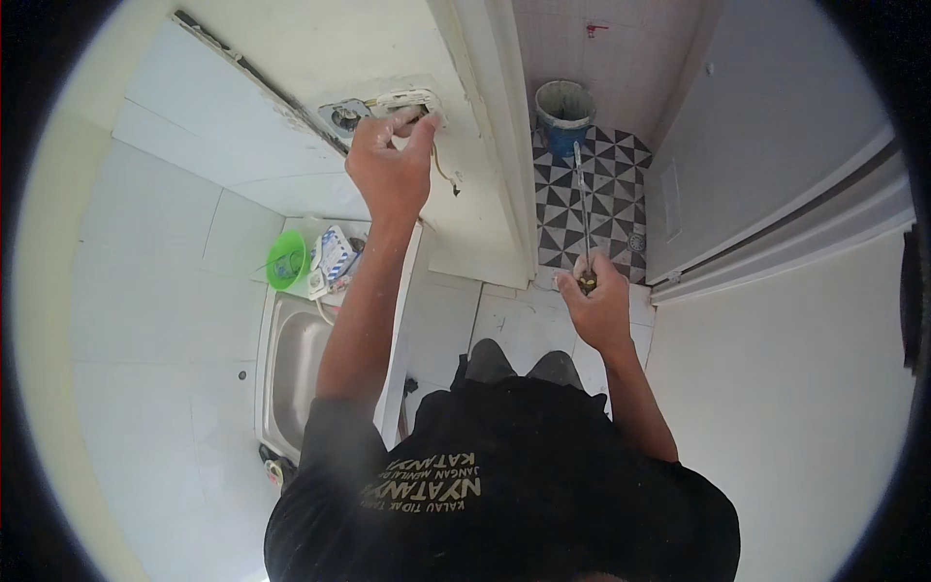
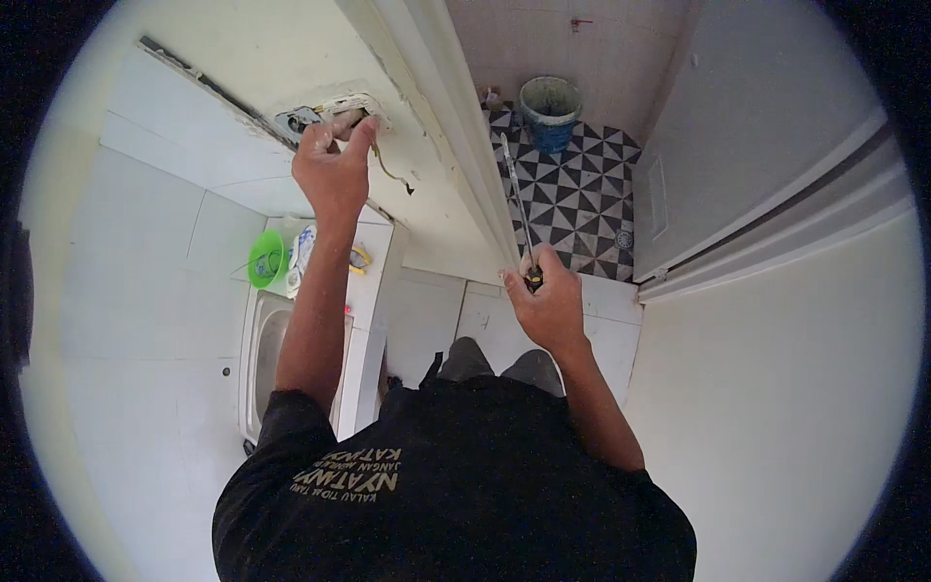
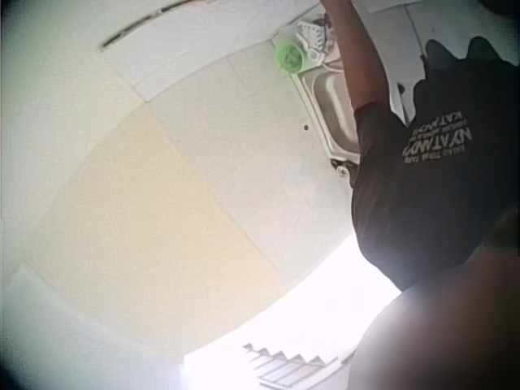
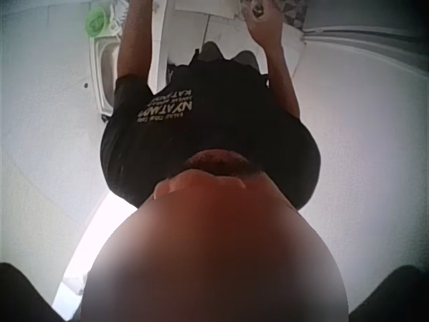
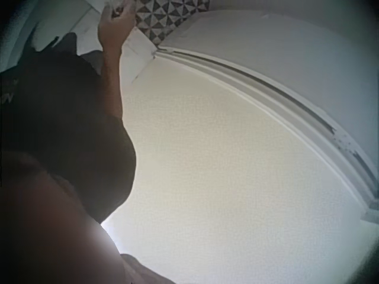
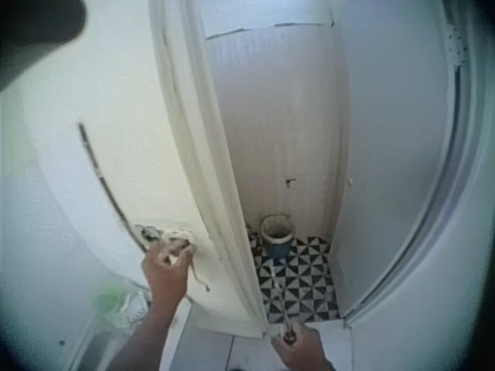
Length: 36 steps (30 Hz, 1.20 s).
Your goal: The recorder is installing or replacing an electrical outlet on a wall inside a renovation setting.
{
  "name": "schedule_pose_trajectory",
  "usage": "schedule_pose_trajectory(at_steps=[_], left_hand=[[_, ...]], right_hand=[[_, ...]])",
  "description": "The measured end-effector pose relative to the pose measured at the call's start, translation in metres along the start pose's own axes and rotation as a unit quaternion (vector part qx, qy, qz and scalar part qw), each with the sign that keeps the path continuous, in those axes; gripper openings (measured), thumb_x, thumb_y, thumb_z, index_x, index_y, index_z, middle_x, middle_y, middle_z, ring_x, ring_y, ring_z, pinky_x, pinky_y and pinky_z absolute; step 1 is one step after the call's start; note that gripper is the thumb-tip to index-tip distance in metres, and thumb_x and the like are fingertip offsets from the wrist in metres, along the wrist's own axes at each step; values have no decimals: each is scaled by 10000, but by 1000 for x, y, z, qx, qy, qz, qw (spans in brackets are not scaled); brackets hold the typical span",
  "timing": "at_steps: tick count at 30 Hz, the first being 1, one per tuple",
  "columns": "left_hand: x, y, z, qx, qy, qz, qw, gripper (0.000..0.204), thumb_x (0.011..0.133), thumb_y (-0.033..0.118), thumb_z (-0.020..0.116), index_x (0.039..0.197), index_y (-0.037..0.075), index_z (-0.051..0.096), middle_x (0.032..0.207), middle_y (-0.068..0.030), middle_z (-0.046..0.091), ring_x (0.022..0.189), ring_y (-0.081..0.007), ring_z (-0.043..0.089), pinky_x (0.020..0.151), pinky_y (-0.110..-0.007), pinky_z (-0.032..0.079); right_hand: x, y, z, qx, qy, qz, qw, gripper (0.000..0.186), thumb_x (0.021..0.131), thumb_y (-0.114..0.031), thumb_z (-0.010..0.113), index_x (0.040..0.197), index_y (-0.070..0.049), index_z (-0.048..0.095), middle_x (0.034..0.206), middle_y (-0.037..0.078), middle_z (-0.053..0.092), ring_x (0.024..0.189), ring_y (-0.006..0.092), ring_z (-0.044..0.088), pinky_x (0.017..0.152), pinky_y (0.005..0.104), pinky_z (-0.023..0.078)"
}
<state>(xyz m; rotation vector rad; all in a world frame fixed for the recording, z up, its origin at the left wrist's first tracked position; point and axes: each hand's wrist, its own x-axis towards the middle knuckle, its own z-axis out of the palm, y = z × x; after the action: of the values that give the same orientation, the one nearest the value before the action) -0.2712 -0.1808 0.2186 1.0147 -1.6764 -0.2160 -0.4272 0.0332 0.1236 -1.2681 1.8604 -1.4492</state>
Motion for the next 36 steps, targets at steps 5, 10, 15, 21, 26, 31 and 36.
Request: schedule_pose_trajectory(at_steps=[5, 10, 15, 21, 26, 31, 36], left_hand=[[-3, 0, 12, -32, 4, -64, 997, 183, 752, 150, 785, 861, 11, 739, 740, -68, 642, 637, -142, 558, 593, -293, 442], [-4, 3, 6, -33, -11, -83, 996, 185, 764, 132, 769, 888, -1, 736, 748, -75, 640, 632, -132, 549, 604, -283, 449], [-1, 3, 2, -23, -76, -52, 996, 255, 770, 133, 761, 961, -32, 724, 774, -80, 641, 635, -136, 538, 617, -278, 460], [0, 3, 2, -62, -88, -123, 987, 306, 777, 135, 755, 1006, -63, 705, 703, -59, 616, 617, -117, 527, 603, -273, 450], [6, -3, -8, -67, -138, -115, 981, 331, 788, 134, 741, 1032, -83, 687, 675, -45, 597, 605, -109, 516, 598, -273, 447], [7, 0, -11, -76, -184, -45, 979, 342, 800, 146, 721, 1031, -102, 673, 643, -18, 545, 594, -99, 474, 583, -270, 426], [32, -3, -34, -78, -333, -85, 936, 378, 803, 128, 702, 1109, -87, 650, 612, 18, 425, 590, -83, 382, 557, -274, 374]], right_hand=[[5, 6, -4, 22, -22, -3, 999, 301, 801, -110, 732, 742, -16, 453, 599, 56, 443, 555, 128, 377, 521, 308, 357], [10, 20, -8, 1, -68, 16, 998, 258, 838, -170, 720, 837, -31, 503, 603, 114, 495, 531, 194, 476, 539, 353, 418], [19, 15, 7, 30, -110, -23, 993, 264, 841, -175, 717, 830, -27, 500, 619, 99, 509, 550, 190, 478, 553, 345, 420], [15, 18, 6, 17, -126, -30, 991, 262, 842, -186, 717, 838, -27, 509, 603, 83, 514, 528, 187, 478, 544, 350, 419], [6, 9, 1, 15, -156, 23, 987, 249, 848, -187, 702, 860, -24, 515, 636, 101, 537, 556, 204, 520, 558, 354, 427], [6, -6, -10, 78, -137, -15, 987, 191, 879, -160, 624, 969, -13, 542, 806, 167, 598, 724, 303, 607, 674, 388, 460], [-6, -53, -16, -57, -93, -89, 990, 402, 909, -115, 570, 1294, -17, 512, 1167, 238, 627, 1069, 400, 615, 934, 407, 464]])
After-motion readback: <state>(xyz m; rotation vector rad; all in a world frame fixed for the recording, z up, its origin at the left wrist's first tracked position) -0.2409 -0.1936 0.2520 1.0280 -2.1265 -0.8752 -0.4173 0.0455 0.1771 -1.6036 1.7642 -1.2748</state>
